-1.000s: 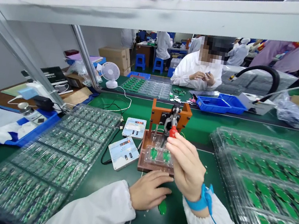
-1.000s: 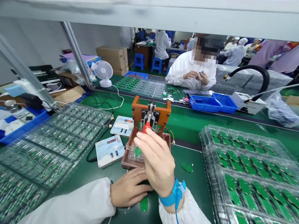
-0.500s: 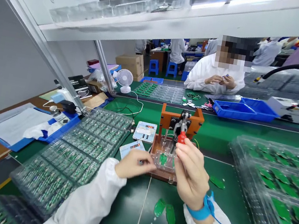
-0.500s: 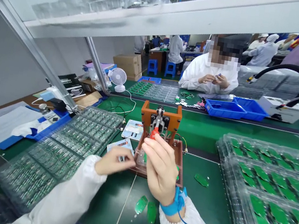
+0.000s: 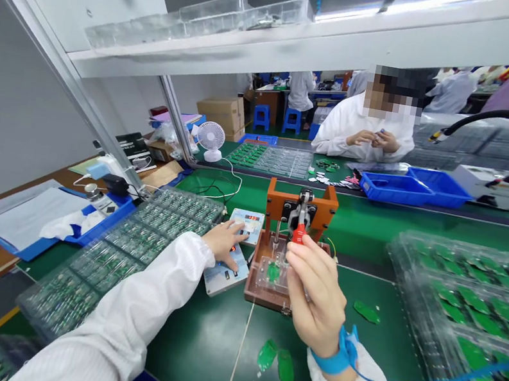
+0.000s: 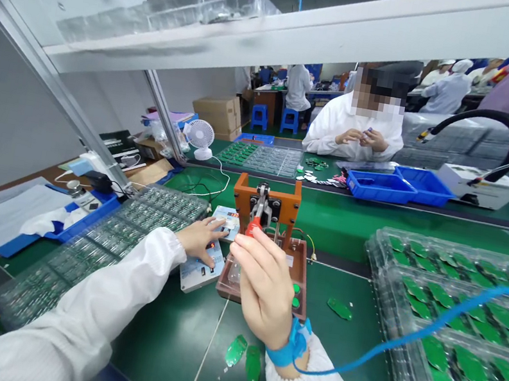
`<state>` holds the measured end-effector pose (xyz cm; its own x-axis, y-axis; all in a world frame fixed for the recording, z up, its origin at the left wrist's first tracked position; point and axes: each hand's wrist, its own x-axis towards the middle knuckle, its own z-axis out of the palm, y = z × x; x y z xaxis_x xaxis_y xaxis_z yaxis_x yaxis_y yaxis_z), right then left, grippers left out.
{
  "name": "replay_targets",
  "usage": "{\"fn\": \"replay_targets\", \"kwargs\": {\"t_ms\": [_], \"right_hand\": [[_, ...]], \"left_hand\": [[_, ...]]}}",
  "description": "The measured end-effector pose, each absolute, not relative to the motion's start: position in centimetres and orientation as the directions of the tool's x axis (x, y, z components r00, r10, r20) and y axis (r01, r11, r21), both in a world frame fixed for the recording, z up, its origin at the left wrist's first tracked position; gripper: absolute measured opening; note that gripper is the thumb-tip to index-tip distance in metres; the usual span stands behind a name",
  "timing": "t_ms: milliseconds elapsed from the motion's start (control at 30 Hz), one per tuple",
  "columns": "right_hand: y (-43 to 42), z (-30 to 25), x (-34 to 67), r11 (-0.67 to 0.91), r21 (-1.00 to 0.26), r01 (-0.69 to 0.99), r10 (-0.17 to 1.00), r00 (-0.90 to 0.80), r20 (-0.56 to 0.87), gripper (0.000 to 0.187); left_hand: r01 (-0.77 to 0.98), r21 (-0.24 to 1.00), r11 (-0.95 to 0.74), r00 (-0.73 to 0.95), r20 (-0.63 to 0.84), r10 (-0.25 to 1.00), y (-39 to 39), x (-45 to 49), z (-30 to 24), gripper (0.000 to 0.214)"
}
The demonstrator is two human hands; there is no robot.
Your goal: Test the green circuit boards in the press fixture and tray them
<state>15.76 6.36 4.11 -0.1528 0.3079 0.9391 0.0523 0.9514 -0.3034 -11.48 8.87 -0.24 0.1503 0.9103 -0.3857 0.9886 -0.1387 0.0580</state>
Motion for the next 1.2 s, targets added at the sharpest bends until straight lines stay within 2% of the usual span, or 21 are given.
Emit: {"fn": "replay_targets", "kwargs": {"t_ms": [200,433,833,1200], "right_hand": [[6.3,4.0,15.8,0.947,-0.317,0.058,0.322,-0.153,0.934,0.062],[6.3,4.0,15.9,0.947,-0.318,0.048,0.321,-0.171,0.931,0.065],[6.3,4.0,15.8,0.948,-0.313,0.051,0.317,-0.168,0.933,0.063],[6.4,3.6,15.8,0.947,-0.316,0.056,0.321,-0.17,0.932,0.064]], "left_hand": [[0.992,0.029,-0.124,0.125,-0.429,0.895,8.8,-11.4,-0.4,0.115],[0.984,0.142,-0.11,0.155,-0.356,0.921,8.1,-13.3,-0.4,0.117],[0.989,0.096,-0.113,0.145,-0.455,0.879,7.8,-13.8,-0.6,0.13],[0.984,0.097,-0.149,0.177,-0.44,0.88,8.0,-14.0,-0.6,0.129]]}}
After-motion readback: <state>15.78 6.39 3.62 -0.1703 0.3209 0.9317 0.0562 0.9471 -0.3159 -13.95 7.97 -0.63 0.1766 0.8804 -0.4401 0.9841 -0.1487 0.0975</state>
